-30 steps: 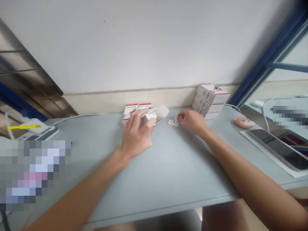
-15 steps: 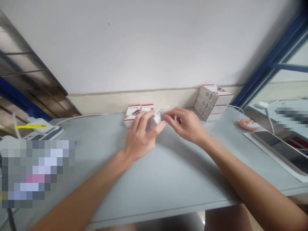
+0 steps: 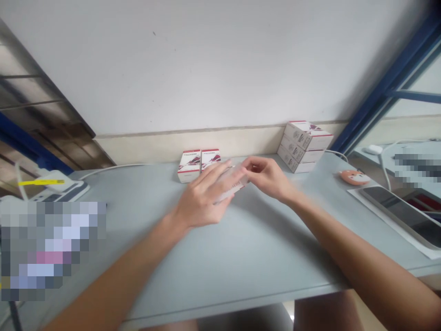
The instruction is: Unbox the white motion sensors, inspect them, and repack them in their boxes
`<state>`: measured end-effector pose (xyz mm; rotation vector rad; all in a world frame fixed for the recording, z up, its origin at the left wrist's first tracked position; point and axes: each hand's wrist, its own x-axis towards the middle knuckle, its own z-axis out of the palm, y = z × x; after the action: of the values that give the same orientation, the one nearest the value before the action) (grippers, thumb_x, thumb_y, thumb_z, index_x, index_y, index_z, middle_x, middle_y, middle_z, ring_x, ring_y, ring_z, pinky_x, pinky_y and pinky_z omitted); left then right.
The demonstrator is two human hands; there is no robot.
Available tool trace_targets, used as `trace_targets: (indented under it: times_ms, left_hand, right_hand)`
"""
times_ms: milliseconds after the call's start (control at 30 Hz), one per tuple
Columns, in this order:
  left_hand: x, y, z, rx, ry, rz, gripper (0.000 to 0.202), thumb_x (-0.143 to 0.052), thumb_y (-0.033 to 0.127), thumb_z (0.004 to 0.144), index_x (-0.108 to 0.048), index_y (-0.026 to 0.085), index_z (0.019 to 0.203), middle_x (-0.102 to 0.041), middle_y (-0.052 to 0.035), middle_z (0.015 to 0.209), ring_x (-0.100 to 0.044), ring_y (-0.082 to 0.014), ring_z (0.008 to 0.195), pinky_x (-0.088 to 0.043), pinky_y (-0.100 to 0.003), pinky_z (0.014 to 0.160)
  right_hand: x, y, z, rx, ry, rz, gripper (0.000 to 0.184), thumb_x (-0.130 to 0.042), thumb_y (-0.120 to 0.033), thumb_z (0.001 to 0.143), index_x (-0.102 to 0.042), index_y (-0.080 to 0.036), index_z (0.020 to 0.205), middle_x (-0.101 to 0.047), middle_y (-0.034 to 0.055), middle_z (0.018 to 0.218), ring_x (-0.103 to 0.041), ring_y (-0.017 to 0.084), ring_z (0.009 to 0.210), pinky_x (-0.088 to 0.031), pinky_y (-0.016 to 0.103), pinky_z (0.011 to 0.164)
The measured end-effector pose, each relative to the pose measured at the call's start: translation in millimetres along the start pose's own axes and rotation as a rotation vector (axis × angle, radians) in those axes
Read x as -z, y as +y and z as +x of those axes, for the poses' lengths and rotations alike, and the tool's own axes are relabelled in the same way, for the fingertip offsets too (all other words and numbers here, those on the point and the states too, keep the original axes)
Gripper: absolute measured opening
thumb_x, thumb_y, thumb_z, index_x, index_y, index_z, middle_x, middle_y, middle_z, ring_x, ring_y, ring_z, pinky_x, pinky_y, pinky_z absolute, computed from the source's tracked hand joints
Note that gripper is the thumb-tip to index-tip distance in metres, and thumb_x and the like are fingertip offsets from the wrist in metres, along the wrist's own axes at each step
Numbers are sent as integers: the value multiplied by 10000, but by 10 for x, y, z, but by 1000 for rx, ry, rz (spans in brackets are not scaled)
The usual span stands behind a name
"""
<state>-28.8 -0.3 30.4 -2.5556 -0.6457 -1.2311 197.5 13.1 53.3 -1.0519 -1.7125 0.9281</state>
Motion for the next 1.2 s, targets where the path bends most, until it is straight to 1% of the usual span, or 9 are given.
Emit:
trace_targets:
  times_ms: [200,433,567,667,800,900,1033,1133,1200]
  left_hand:
    - [-72,112,-21,324,28,-57,757,-765,280,963,-416,302,1635,-351,-151,1758,-482,-344,1554,-524,-490,1212]
    - [-2,115,60,366,-16,-174,628,-732,253,964,-557,247,1567,-548,-124,1639,-518,-311,1531,-451,-521,1278]
    - [142,-89,76,457,-148,-373,598,-731,284,946,-618,228,1530,-602,-123,1586,-559,-350,1492,-479,-534,1247]
    - [267,-282,99,566,-272,-611,559,-666,294,975,-624,249,1530,-737,-114,1418,-748,-344,1248,-665,-459,992]
    - [407,-468,109,630,-611,-704,514,-638,292,977,-661,333,1488,-770,-67,1367,-813,-298,1077,-689,-357,789]
    - [476,-530,81,646,-727,-515,465,-646,339,966,-711,358,1426,-779,-33,1352,-813,-280,1051,-666,-311,750]
    - [468,-503,53,514,-643,-142,504,-569,221,951,-724,368,1407,-766,-9,1377,-771,-274,1141,-643,-341,884]
    - [331,-315,76,441,-405,90,468,-534,120,923,-791,289,1276,-778,-81,1311,-710,-321,1230,-598,-475,1026]
    - [193,-82,108,510,-272,-38,419,-526,173,997,-730,287,1346,-753,-92,1321,-696,-297,1224,-592,-485,1038]
  right_hand:
    - [113,-61,34,-32,148,-185,297,-722,-433,901,-683,-200,721,-669,4,687,-521,141,637,-391,291,601]
    - [303,-21,106,-31,358,-130,292,-708,-435,920,-644,-214,740,-635,9,703,-546,146,637,-434,285,575]
    - [636,157,215,2,613,154,291,-702,-516,919,-648,-242,837,-646,24,830,-625,178,731,-536,291,568]
    - [819,311,279,-46,678,296,282,-748,-507,879,-639,-248,860,-622,10,832,-614,164,720,-554,272,542]
    - [810,393,305,-146,672,365,285,-759,-482,882,-607,-247,826,-612,1,819,-619,151,719,-539,240,527]
    - [721,353,295,-201,642,405,252,-753,-429,890,-608,-237,816,-611,4,819,-611,140,706,-522,220,505]
    - [615,281,271,-225,597,456,167,-711,-344,896,-620,-227,818,-591,8,809,-586,130,682,-481,204,472]
    - [539,238,249,-241,536,505,111,-682,-293,887,-625,-228,818,-596,12,813,-574,132,688,-479,209,480]
    - [481,202,223,-265,496,541,120,-678,-264,872,-606,-225,784,-584,11,797,-556,129,683,-479,212,489]
